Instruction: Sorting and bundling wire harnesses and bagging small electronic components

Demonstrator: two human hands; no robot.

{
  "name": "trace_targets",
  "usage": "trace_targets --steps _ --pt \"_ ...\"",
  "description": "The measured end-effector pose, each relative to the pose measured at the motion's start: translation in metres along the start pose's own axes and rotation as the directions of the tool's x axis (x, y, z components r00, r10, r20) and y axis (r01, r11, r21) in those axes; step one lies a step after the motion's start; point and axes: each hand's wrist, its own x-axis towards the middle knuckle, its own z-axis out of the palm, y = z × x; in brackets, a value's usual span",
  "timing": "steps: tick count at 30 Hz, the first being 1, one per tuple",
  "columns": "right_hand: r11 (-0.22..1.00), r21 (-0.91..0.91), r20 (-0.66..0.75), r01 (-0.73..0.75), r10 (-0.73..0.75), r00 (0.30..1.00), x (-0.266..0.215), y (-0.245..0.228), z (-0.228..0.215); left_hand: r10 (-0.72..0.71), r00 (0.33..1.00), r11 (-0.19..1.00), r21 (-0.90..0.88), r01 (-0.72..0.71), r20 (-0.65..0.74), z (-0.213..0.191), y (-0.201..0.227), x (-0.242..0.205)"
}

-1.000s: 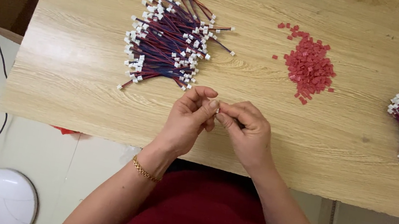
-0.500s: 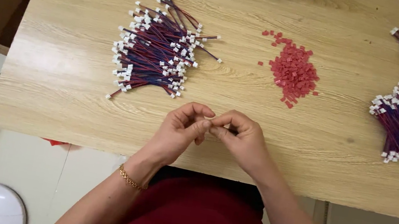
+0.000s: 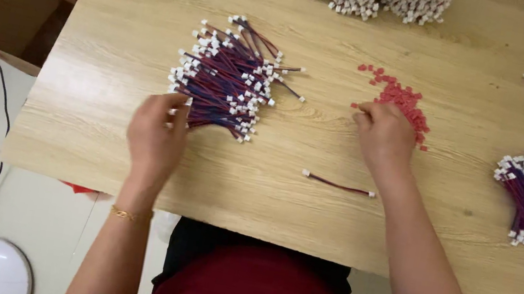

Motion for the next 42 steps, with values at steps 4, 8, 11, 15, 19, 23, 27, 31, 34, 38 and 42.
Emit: trace_targets --steps 4,8,11,15,19,23,27,31,34,38,42 --pt "0.961 0.215 0.131 -0.171 0.145 0.981 0.020 -0.026 -0.006 0.023 0.993 0.995 0.096 -0.012 -0.115 -0.008 -0.013 0.014" --pt "0.960 -0.271 0.075 -0.070 0.094 0.993 0.028 0.021 0.042 0.205 0.964 0.970 0.169 -0.177 -0.169 0.004 -0.020 0.044" --pt "0.951 -0.300 0.079 -0.070 0.098 0.992 0.025 0.014 0.044 -0.035 0.999 0.994 0.102 0.031 0.030 0.010 -0.012 0.053" --pt "0.956 -0.287 0.094 -0.055 0.085 0.992 0.026 -0.010 0.018 -0.161 0.956 0.987 0.063 0.149 0.245 0.023 0.006 0.051" --pt "0.975 0.182 0.069 -0.128 0.118 0.991 -0.001 -0.058 -0.017 0.037 0.995 0.998 0.047 -0.042 0.092 0.043 0.009 0.034" --pt "0.577 0.770 0.184 -0.272 0.208 0.961 -0.037 -0.097 -0.038 -0.001 1.000 0.995 0.102 -0.001 0.014 0.050 0.010 0.022" --pt "0.494 0.801 0.246 -0.338 0.243 0.938 -0.062 -0.099 -0.023 0.084 0.992 0.973 0.225 -0.060 -0.098 0.067 -0.027 0.037" --pt "0.316 0.873 0.288 -0.371 0.279 0.916 -0.077 -0.098 -0.021 0.035 0.999 0.965 0.260 -0.027 -0.027 0.070 -0.033 0.047" --pt "0.310 0.886 0.269 -0.346 0.265 0.926 -0.080 -0.094 -0.022 -0.107 0.994 0.973 0.209 0.098 0.033 0.065 -0.026 0.049" --pt "0.246 0.901 0.277 -0.358 0.311 0.909 -0.086 -0.090 -0.015 -0.209 0.975 0.968 0.155 0.195 0.080 0.070 -0.055 0.047" --pt "0.180 0.913 0.298 -0.366 0.318 0.900 -0.085 -0.105 -0.022 -0.217 0.972 0.970 0.132 0.205 0.088 0.068 -0.054 0.048"
